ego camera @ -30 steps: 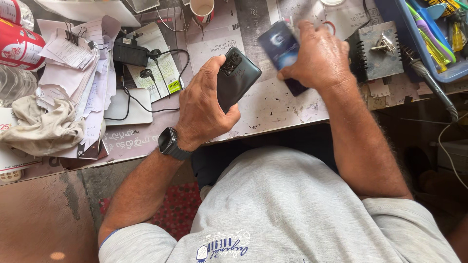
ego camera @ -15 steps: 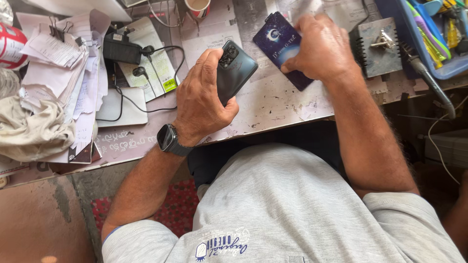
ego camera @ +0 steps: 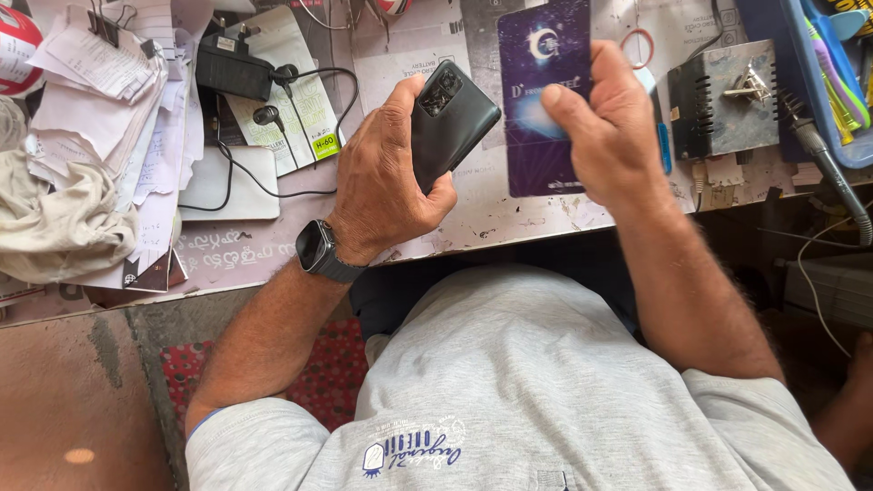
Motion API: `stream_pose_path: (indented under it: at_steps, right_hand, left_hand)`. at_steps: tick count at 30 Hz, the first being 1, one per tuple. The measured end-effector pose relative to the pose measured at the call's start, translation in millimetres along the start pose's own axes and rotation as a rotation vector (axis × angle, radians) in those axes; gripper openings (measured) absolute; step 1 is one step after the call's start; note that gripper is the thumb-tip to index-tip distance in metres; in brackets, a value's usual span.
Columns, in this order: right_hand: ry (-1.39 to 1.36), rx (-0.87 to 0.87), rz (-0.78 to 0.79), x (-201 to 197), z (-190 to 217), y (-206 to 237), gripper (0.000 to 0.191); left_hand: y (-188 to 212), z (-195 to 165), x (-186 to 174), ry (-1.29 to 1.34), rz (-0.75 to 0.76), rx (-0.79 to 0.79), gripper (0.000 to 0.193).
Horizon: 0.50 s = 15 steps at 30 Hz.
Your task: The person uses a purple plastic card to pry and separate the back cover of a smartphone. They repeatedly slide the card along the phone's edges to loosen the adhesive seal, then lift the cover to reveal the internal components.
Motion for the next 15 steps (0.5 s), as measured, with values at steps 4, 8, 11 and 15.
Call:
stream_pose_path:
  at_steps: [4, 8, 11, 15]
  right_hand:
    - [-0.010, 0.014, -0.022, 12.3, -7.5, -3.9, 0.020]
    - [-0.091, 0.030, 0.010, 26.6, -9.2, -9.3, 0.023]
    - [-0.050, 0.032, -0.007, 34.3, -11.3, -13.3, 0.022]
    - [-0.024, 0.021, -0.040, 39.5, -14.9, -19.7, 0.019]
  left_hand:
    - [0.8, 3.1, -0.9, 0.015, 0.013, -0.041, 0.090]
    - [2.2, 4.6, -1.3, 0.020, 0.022, -0.030, 0.090]
    - [3.0, 2.1, -2.3, 0.015, 0.007, 0.045, 0.090]
    - [2.9, 5.3, -2.7, 0.046, 0.023, 0.034, 0.094]
Point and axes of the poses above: each hand's wrist, its own y-axis away from the middle knuckle, its own x-axis out of the palm, z = x × y, the point moved 6 cm from there along -y, towards the middle knuckle, and after that the axes turned 14 degrees about y, right-handed, at the moved point
